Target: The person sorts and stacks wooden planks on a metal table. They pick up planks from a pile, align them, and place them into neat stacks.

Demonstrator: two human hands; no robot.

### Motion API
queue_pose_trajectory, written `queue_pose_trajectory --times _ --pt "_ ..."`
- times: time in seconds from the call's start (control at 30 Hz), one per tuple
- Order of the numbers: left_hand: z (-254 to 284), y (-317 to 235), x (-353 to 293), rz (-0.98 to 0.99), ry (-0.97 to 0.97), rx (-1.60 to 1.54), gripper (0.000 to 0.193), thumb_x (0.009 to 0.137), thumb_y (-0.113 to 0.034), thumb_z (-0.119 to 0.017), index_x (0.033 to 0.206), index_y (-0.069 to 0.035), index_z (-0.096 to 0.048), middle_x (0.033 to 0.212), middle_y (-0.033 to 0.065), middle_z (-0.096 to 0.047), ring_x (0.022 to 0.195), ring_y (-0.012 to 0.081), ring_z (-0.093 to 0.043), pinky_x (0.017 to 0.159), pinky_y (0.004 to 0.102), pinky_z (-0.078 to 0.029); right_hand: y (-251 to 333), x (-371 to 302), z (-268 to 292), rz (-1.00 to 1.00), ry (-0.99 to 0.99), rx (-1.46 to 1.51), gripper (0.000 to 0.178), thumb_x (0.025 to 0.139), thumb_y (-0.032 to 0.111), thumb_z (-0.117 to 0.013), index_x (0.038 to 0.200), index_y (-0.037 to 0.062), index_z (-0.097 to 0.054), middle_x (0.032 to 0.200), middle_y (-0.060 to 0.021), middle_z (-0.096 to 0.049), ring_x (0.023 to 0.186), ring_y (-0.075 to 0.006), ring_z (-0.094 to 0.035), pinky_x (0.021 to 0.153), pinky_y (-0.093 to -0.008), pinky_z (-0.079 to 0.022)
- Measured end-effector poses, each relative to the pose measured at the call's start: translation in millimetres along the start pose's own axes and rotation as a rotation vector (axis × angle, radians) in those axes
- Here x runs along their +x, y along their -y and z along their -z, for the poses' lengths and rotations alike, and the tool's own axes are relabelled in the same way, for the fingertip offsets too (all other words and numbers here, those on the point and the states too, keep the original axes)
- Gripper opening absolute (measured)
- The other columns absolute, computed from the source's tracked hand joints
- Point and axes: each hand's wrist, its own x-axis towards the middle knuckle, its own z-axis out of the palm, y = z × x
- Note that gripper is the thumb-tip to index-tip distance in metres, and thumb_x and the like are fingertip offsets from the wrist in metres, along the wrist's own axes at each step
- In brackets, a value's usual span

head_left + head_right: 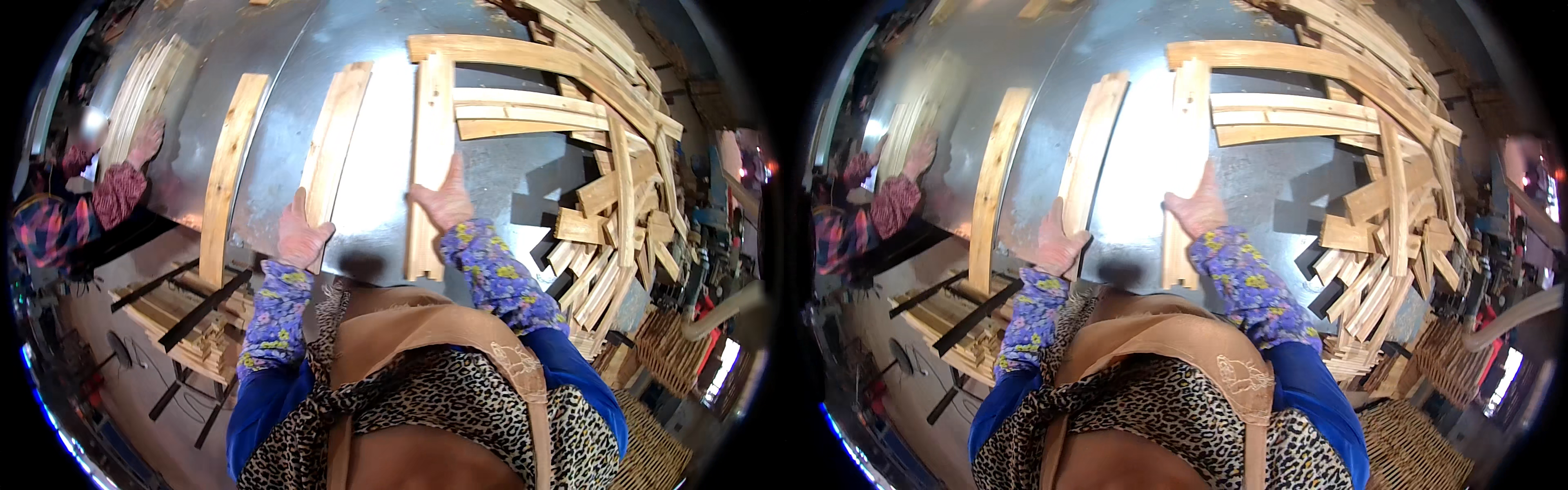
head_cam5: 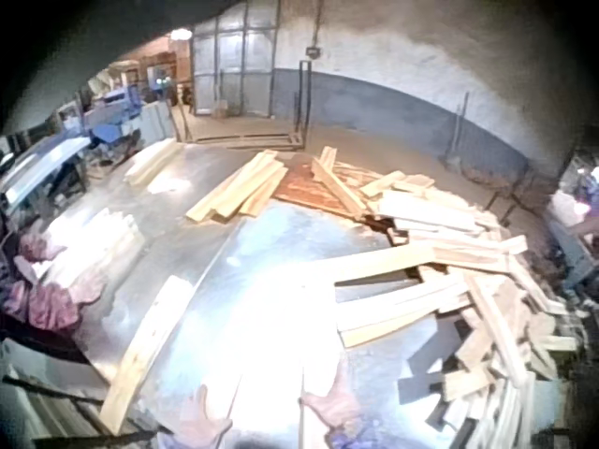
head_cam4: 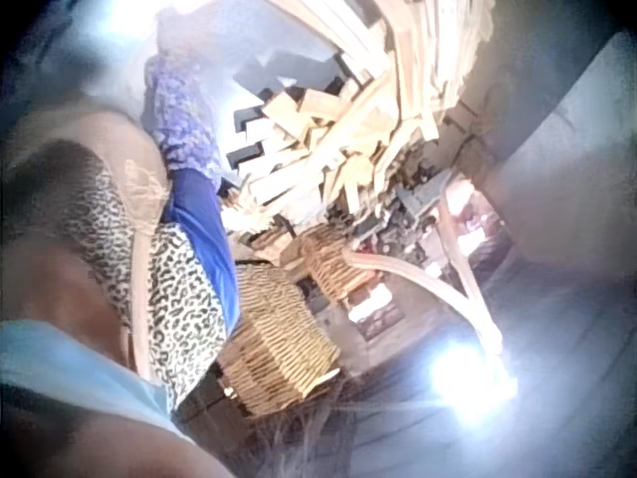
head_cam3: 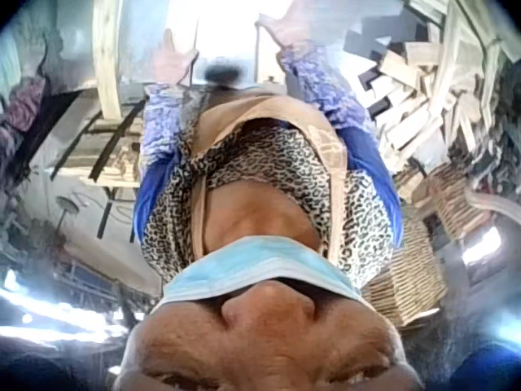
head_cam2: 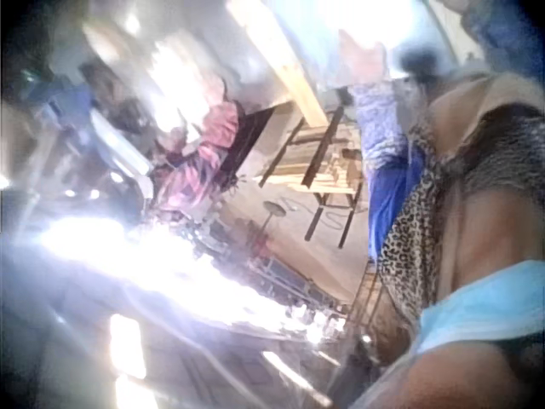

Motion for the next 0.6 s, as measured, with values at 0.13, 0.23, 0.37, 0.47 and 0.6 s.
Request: queue_pose_trajectory --times 0.13,0.23,0.37,0.47,0.6 --pt "11 -29 42 -0.055 0.296 -0.628 0.099 0.082 -0.029 -0.086 0.162 0.011 -0.044 0.148 0.0295 -0.065 0.132 0.0331 -0.066 0.115 0.0413 -0.053 32 -2 -62 0.060 0.197 0.027 0.123 0.085 0.028 -0.088 0.175 -0.0036 -0.011 0.156 -0.0348 -0.056 0.144 -0.0418 -0.059 0.123 -0.0425 -0.048" --pt "7 -65 35 -0.032 0.056 -0.168 0.117 0.081 -0.047 -0.090 0.168 0.007 -0.033 0.149 0.0291 -0.062 0.134 0.0378 -0.065 0.114 0.0451 -0.054 51 -25 -87 0.173 0.414 0.030 0.111 0.089 0.031 -0.082 0.175 0.0042 -0.018 0.149 -0.0335 -0.063 0.141 -0.0396 -0.064 0.121 -0.0433 -0.049" --pt "20 -95 22 0.040 -0.162 0.383 0.125 0.081 -0.058 -0.089 0.172 0.001 -0.025 0.155 0.0320 -0.051 0.142 0.0480 -0.056 0.117 0.0535 -0.051 23 42 -53 0.482 0.580 -0.343 0.076 0.093 0.038 -0.070 0.162 0.0093 -0.055 0.147 -0.0256 -0.068 0.138 -0.0421 -0.064 0.119 -0.0486 -0.050" --pt "11 -104 30 0.080 -0.139 0.499 0.121 0.084 -0.061 -0.085 0.171 0.002 -0.028 0.161 0.0338 -0.043 0.146 0.0513 -0.051 0.119 0.0557 -0.048 18 179 35 0.595 0.017 -0.578 0.056 0.091 0.017 -0.066 0.146 0.0056 -0.066 0.143 -0.0245 -0.069 0.133 -0.0392 -0.066 0.118 -0.0483 -0.051" --pt "2 -98 29 0.051 -0.217 0.551 0.119 0.083 -0.060 -0.084 0.170 0.000 -0.030 0.161 0.0333 -0.043 0.144 0.0518 -0.051 0.119 0.0572 -0.048 81 307 160 0.326 -0.099 -1.223 0.093 0.089 0.015 -0.072 0.173 0.0188 -0.034 0.178 -0.0188 -0.038 0.168 -0.0404 -0.029 0.131 -0.0550 -0.033"
